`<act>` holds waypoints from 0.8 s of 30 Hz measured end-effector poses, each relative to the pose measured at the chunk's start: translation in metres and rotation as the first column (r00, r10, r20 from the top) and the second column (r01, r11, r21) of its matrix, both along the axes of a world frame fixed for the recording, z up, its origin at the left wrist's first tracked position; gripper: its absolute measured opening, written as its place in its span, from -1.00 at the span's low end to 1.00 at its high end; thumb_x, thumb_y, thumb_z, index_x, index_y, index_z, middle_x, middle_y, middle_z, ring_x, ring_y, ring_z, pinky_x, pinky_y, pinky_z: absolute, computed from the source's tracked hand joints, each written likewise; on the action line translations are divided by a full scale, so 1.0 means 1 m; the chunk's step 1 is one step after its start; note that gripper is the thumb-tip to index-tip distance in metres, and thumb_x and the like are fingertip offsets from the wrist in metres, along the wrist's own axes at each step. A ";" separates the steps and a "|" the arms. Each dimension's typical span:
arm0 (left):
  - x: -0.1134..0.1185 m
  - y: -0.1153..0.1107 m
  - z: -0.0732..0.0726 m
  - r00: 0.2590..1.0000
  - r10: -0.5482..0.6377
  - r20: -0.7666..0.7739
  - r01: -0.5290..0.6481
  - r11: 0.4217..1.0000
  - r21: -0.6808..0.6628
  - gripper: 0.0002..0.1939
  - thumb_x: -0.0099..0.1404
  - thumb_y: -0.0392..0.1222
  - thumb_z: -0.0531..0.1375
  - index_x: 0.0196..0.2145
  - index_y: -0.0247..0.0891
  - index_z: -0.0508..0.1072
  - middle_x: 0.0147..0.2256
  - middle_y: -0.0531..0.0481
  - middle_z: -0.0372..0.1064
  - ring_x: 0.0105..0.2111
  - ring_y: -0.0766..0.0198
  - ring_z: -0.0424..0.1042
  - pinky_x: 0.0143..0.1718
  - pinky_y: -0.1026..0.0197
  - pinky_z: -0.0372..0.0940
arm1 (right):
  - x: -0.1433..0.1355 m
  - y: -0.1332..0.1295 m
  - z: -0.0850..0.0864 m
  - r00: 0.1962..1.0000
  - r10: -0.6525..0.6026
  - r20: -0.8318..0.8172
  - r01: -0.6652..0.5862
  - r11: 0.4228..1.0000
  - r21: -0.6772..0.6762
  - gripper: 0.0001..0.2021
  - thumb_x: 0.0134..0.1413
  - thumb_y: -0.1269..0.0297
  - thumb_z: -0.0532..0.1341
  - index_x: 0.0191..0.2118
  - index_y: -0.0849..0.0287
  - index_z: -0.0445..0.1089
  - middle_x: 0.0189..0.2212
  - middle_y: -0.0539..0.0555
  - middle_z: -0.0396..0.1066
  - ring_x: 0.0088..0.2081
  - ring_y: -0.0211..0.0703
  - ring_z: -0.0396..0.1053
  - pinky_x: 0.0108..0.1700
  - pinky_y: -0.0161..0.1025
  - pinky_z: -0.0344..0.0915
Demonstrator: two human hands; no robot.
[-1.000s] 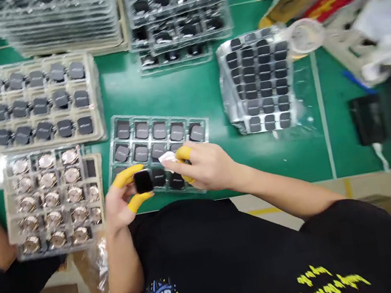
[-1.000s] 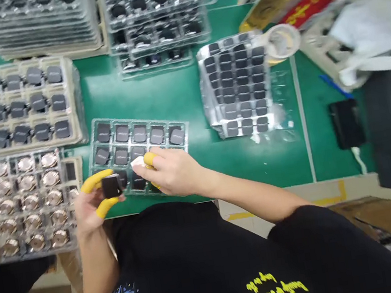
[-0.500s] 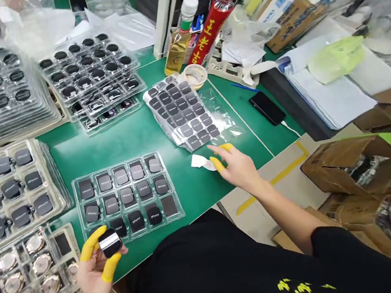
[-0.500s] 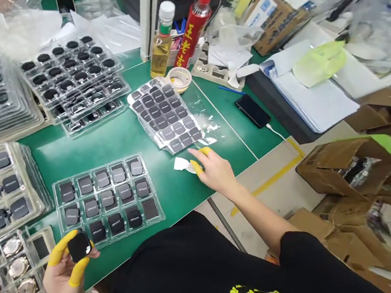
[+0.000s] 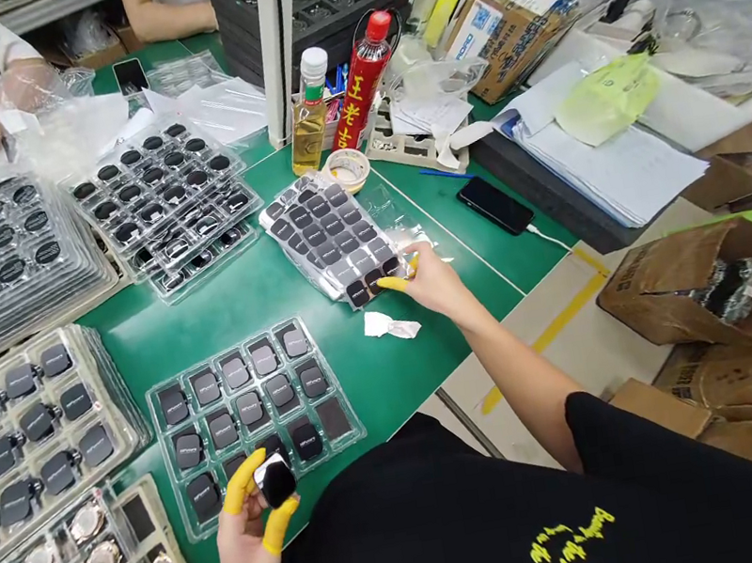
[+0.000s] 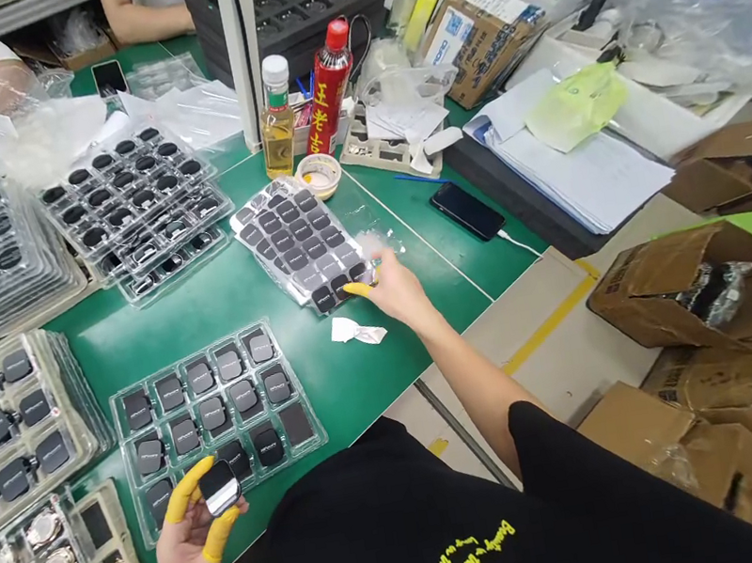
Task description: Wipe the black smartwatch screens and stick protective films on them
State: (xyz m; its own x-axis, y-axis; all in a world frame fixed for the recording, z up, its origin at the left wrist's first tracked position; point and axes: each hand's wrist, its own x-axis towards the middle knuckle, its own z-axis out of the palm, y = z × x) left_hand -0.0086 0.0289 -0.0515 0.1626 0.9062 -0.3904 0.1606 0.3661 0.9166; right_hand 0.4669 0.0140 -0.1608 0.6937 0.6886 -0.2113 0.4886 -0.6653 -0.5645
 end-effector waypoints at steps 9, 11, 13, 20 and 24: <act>-0.009 0.011 -0.006 0.996 -0.049 -0.076 0.051 0.998 0.026 -0.31 -0.01 0.10 0.71 0.04 -0.18 0.74 -0.26 -0.02 0.70 -0.38 0.11 0.76 -0.26 0.16 0.74 | 0.007 -0.015 0.002 0.999 -0.046 0.028 0.043 0.993 0.107 -0.54 0.27 -0.22 0.30 0.00 0.07 0.50 -0.21 0.18 0.55 -0.22 0.13 0.53 -0.11 0.10 0.54; -0.005 0.013 -0.004 0.993 -0.081 -0.084 0.083 0.996 0.023 -0.34 0.03 0.10 0.70 0.05 -0.17 0.74 -0.28 -0.02 0.68 -0.40 0.14 0.74 -0.27 0.17 0.73 | 0.002 -0.013 0.012 0.995 -0.029 0.096 0.015 0.989 0.144 -0.43 0.25 -0.23 0.36 0.18 0.08 0.52 0.11 0.34 0.55 0.11 0.38 0.53 0.15 0.32 0.51; -0.001 0.012 -0.002 0.991 -0.098 -0.086 0.100 0.995 0.020 -0.36 0.04 0.09 0.69 0.04 -0.16 0.74 -0.29 -0.01 0.68 -0.41 0.17 0.73 -0.27 0.21 0.71 | -0.002 -0.008 0.023 0.973 0.128 0.194 -0.161 0.973 0.167 -0.24 0.21 -0.25 0.44 0.39 0.04 0.44 0.43 0.39 0.36 0.42 0.56 0.31 0.37 0.48 0.35; -0.004 0.007 0.000 0.987 -0.114 -0.111 0.115 0.993 0.005 -0.36 0.06 0.10 0.68 0.05 -0.16 0.74 -0.19 -0.08 0.72 -0.34 0.12 0.75 -0.23 0.16 0.72 | 0.016 0.026 0.034 0.540 0.799 0.265 -0.819 0.571 -0.050 -0.43 0.43 0.14 0.36 0.47 0.05 0.46 0.50 0.28 0.40 0.49 0.40 0.36 0.37 0.34 0.43; -0.013 0.001 -0.006 0.989 -0.071 -0.128 0.072 0.997 0.005 -0.31 0.00 0.15 0.69 0.03 -0.19 0.75 -0.29 -0.04 0.65 -0.39 0.15 0.69 -0.28 0.15 0.71 | 0.030 0.035 0.037 0.497 0.831 0.249 -0.845 0.529 -0.076 -0.57 0.49 0.14 0.30 0.36 0.00 0.58 0.41 0.24 0.52 0.37 0.35 0.51 0.29 0.31 0.47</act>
